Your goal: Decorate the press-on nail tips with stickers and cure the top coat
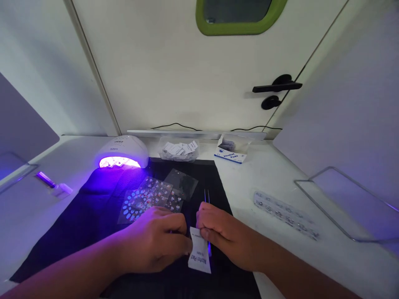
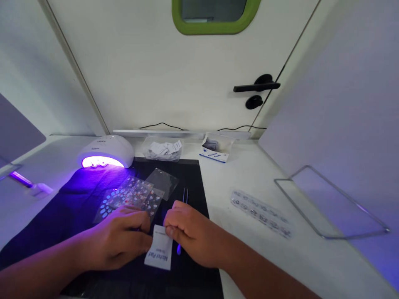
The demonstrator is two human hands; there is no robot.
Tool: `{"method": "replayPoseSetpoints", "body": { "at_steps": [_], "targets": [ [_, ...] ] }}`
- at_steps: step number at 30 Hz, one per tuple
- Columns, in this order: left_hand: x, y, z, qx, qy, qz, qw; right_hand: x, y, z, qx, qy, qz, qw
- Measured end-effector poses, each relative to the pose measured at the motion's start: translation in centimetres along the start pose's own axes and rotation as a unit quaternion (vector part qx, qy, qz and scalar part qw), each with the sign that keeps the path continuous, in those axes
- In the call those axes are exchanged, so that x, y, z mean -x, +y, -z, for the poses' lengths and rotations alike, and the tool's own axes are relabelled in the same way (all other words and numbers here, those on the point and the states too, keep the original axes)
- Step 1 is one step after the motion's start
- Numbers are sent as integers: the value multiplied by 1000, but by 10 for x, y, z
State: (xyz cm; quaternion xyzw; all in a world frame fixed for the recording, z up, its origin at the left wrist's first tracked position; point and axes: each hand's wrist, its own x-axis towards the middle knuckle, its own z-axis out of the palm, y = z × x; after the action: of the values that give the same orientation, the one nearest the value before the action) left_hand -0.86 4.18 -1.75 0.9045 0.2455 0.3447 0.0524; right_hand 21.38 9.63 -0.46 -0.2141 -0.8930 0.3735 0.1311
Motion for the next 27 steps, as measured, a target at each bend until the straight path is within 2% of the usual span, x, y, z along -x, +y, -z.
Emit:
{"method": "replayPoseSetpoints", "body": {
  "at_steps": [19, 27],
  "targets": [
    [-1, -3, 2, -34, -5, -19, 999, 1, 2, 3, 36, 7, 26, 999],
    [5, -9, 7, -59, 6, -4, 998, 2, 7, 10, 39, 28, 4, 999]
  ]
}}
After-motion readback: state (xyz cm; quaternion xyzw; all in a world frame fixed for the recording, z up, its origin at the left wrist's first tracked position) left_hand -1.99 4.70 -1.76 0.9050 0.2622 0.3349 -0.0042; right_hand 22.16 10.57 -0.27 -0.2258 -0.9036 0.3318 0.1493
